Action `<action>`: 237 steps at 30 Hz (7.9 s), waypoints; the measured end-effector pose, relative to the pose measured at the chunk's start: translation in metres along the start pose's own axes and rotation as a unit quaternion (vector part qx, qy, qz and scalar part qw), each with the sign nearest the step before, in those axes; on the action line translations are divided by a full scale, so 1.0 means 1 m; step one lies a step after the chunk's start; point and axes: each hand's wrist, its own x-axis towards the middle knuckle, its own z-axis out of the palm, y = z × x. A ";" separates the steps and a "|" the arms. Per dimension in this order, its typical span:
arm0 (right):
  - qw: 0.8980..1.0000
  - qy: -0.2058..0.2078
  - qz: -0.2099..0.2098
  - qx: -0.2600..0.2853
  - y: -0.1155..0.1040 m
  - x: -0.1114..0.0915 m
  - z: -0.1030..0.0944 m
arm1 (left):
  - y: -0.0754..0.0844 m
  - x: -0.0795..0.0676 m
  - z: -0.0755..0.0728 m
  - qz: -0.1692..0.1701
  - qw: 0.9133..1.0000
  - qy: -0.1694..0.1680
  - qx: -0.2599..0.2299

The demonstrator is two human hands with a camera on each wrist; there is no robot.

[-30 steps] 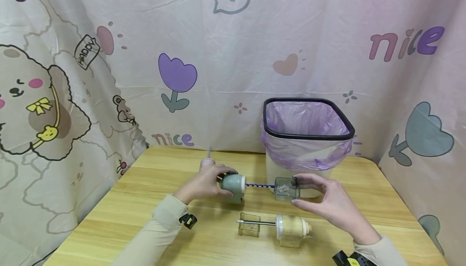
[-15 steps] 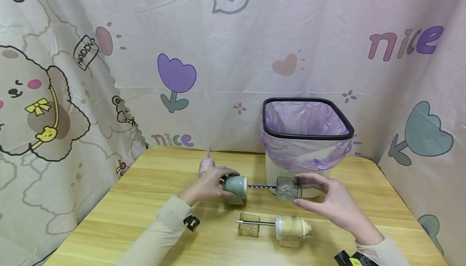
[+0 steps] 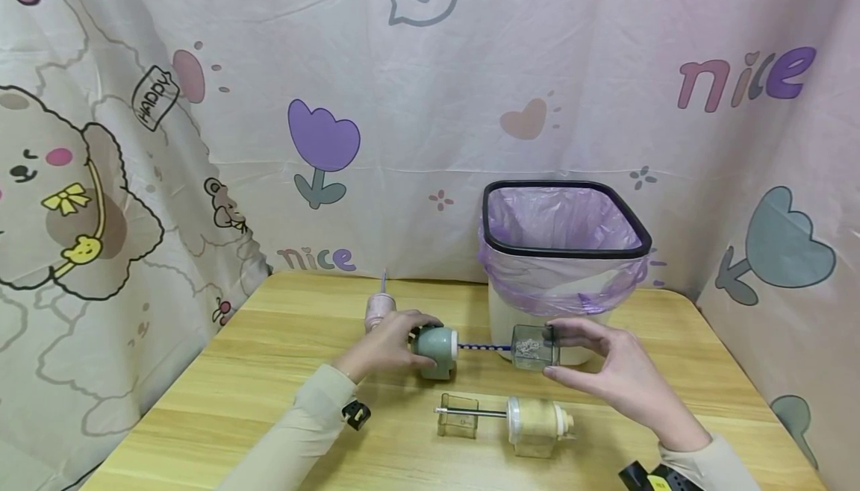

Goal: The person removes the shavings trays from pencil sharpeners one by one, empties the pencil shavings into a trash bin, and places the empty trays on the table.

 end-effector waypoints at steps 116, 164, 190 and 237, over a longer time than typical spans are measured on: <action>0.994 0.080 0.055 -0.060 -0.017 0.067 -0.142 | 0.103 0.086 -0.051 0.063 0.945 0.252 -0.197; 0.913 0.001 -0.216 -0.347 -0.052 0.134 -0.135 | 0.103 0.084 -0.049 0.060 0.939 0.249 -0.231; 0.812 -0.012 -0.359 -0.460 -0.073 0.146 -0.131 | 0.102 0.086 -0.051 0.063 0.936 0.254 -0.236; 0.711 -0.040 -0.421 -0.562 -0.080 0.148 -0.117 | 0.103 0.086 -0.050 0.063 0.938 0.254 -0.226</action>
